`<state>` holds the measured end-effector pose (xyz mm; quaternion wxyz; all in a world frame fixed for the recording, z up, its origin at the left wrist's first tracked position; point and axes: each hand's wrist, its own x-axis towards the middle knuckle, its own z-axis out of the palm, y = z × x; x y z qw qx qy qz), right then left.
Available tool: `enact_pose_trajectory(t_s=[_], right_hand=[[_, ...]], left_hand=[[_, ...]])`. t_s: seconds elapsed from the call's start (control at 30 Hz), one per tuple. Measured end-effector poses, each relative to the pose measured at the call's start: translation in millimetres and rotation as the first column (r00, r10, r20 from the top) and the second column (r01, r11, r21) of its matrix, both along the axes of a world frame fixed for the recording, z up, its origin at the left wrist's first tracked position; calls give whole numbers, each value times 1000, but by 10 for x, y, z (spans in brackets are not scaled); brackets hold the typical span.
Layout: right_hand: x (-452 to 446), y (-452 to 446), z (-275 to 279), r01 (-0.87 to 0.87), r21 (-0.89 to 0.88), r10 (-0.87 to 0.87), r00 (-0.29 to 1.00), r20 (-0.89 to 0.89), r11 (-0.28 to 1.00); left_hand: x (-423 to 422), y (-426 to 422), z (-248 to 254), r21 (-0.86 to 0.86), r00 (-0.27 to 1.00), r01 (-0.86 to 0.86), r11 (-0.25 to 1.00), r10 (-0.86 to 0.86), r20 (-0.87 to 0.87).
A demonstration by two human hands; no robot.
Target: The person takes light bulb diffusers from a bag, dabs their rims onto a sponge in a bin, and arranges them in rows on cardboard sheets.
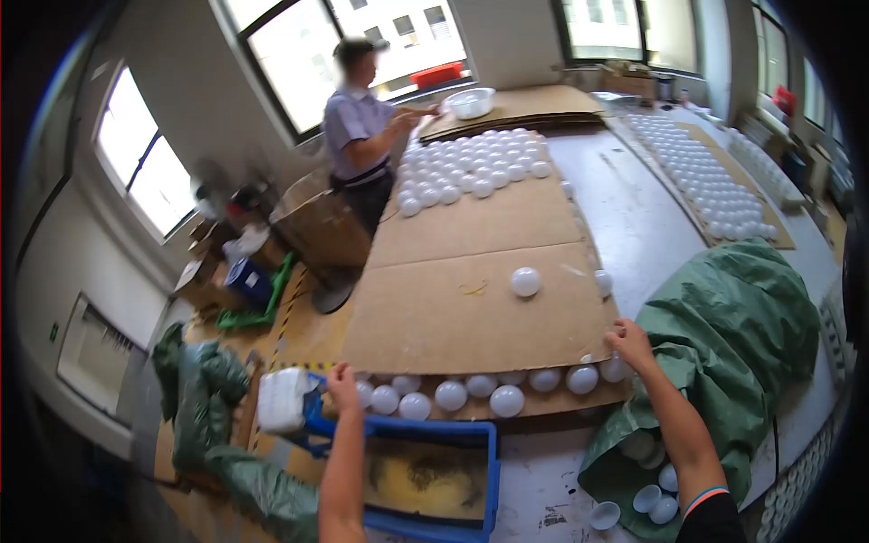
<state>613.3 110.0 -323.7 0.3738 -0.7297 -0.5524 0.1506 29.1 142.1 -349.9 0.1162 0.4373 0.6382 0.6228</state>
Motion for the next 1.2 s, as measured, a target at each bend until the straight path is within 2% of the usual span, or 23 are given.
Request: enact_pose_trajectory(t_s=[0.03,0.07,0.1,0.13,0.17,0.23,0.3,0.37,0.43,0.57,0.6,0.63,0.7,0.8,0.87,0.9,0.97,1.03,1.07,1.1,1.17,1.2], right_hand=[[53,-23,-26,13,-29,-14,998,-68,999],[57,-41,-64,28,-20,-29,997,-65,999],[60,17,-71,37,-22,-39,997,-61,999],[51,15,-8,24,-31,-28,986,-163,999],[22,-11,6,-14,-47,1,964,-267,999],[10,-9,35,10,-67,-28,959,-283,998],[33,22,15,-3,-65,-17,952,-305,998],[83,92,-84,-60,8,58,921,-384,998],[59,59,5,-42,23,48,919,-392,999],[132,-66,181,-25,23,32,920,-391,999],[173,-80,152,-30,8,30,898,-439,1000],[221,-97,73,-43,19,47,899,-436,999],[233,-185,42,-94,30,98,898,-429,995],[188,-445,48,-80,-8,71,922,-380,997],[213,-500,-143,-109,-40,90,939,-331,993],[183,-542,-135,-82,6,81,959,-273,997],[67,-738,80,74,81,-57,979,-196,994],[61,-991,160,162,260,-116,976,-185,952],[32,-1281,429,135,288,-71,973,-221,948],[-7,-1614,655,156,243,-70,942,-328,957],[45,-2240,673,172,362,-107,976,-191,916],[79,-2541,567,191,349,-131,973,-187,917]], left_hand=[[-350,297,-192,-52,976,-58,997,46,-213],[-432,441,-87,-223,932,-146,964,58,-358],[-519,635,-140,-260,910,-186,947,66,-409],[-550,711,-56,-391,902,-225,892,39,-430],[-639,785,-208,-288,839,-300,909,108,-533],[-634,801,-56,-474,927,-77,877,-111,-357],[-652,842,-112,-473,930,-67,878,-117,-348],[-606,838,-102,-472,931,-60,879,-122,-345],[-431,705,31,-325,941,-63,944,-53,-335],[-499,567,101,-187,962,11,982,-61,-266],[-570,557,57,-236,960,42,971,-104,-260],[-631,546,-1,-284,956,75,956,-150,-253],[-607,446,66,-301,959,49,952,-129,-253],[-503,188,152,-357,941,125,926,-224,-252],[-520,79,73,-368,943,53,928,-168,-288],[-592,85,28,-397,930,81,914,-213,-300],[-741,224,-101,-518,887,-34,855,-213,-410],[-621,190,-95,-349,766,-294,890,1,-643],[-442,11,61,-274,734,-209,939,-34,-678],[-196,-150,310,-183,712,-120,976,-44,-701],[569,-665,734,-82,854,247,966,-257,-452],[983,-1002,860,-148,851,368,918,-397,-343]])
